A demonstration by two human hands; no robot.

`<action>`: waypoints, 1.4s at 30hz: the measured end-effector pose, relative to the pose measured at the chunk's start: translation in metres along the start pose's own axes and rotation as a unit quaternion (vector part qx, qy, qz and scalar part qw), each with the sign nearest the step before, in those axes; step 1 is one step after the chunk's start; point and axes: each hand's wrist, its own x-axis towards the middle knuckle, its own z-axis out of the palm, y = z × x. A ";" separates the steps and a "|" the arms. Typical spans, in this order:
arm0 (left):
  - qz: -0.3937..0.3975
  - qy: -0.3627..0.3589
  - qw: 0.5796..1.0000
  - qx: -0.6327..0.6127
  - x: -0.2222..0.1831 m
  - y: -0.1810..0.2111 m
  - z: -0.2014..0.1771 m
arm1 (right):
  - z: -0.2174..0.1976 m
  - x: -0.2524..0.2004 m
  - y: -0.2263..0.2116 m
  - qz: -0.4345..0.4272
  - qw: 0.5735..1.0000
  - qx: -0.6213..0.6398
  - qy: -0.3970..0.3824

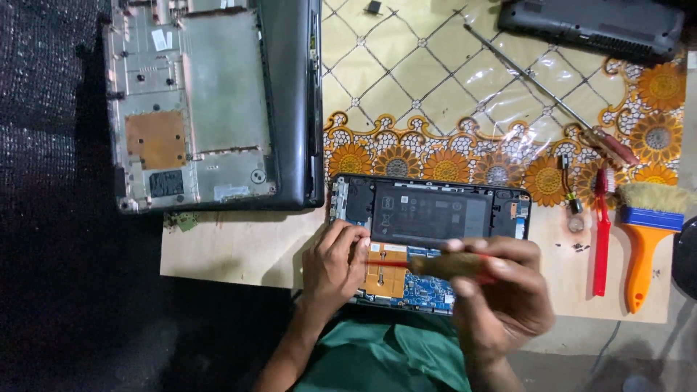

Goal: Disassembling a laptop by removing internal components like the battery and motherboard using a screwdriver.

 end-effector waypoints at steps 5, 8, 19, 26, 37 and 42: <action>-0.038 0.004 0.998 0.049 0.000 -0.003 0.009 | -0.040 -0.013 0.000 0.063 0.996 0.019 0.057; -0.033 0.015 0.999 0.025 0.004 0.004 0.010 | -0.062 -0.023 -0.006 0.106 0.992 -0.017 0.072; 0.074 -0.116 0.988 -0.073 0.055 0.075 0.094 | -0.111 -0.079 -0.015 0.171 0.978 -0.052 0.106; 0.222 -0.170 0.960 0.026 0.077 0.123 0.182 | -0.116 -0.075 -0.020 0.194 0.964 -0.105 0.151; 0.242 -0.177 0.952 0.062 0.081 0.130 0.222 | -0.133 -0.079 -0.012 0.213 0.959 -0.085 0.164; 0.236 -0.170 0.956 0.040 0.079 0.125 0.225 | -0.139 -0.083 -0.008 0.199 0.966 -0.086 0.139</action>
